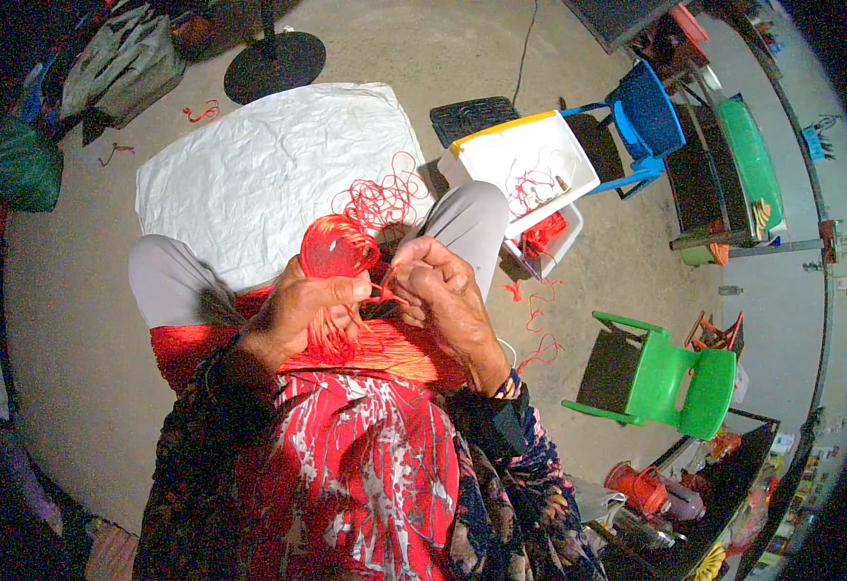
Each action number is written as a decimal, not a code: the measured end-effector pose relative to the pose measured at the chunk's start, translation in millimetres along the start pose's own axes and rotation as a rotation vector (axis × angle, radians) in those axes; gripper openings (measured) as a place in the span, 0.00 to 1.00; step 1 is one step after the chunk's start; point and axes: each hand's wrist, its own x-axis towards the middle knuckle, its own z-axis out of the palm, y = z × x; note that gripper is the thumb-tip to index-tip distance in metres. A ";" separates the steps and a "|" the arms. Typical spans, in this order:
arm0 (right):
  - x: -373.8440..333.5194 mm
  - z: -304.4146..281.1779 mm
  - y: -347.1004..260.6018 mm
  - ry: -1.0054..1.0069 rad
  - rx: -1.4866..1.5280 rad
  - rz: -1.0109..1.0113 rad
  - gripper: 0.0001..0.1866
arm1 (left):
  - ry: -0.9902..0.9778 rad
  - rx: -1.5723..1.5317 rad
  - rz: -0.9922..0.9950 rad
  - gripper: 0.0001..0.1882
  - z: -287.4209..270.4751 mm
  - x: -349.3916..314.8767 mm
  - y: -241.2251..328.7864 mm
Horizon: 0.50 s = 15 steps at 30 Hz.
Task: The person ties a red cord around a bundle of red thread by hand, cuts the cord with scissors, and places the bundle on a green chair before wrapping more cord around their legs.
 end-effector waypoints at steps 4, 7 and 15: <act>-2.3 -3.9 3.8 -0.062 0.049 -0.055 0.03 | 0.023 -0.170 -0.045 0.10 0.0 -2.0 1.8; 0.7 -15.4 8.2 -0.013 -0.314 -0.206 0.04 | 0.021 -0.207 -0.083 0.09 -9.1 1.4 1.9; -7.1 -24.0 -6.0 0.077 -0.281 -0.167 0.04 | -0.146 -0.299 -0.002 0.08 -18.6 5.8 -0.8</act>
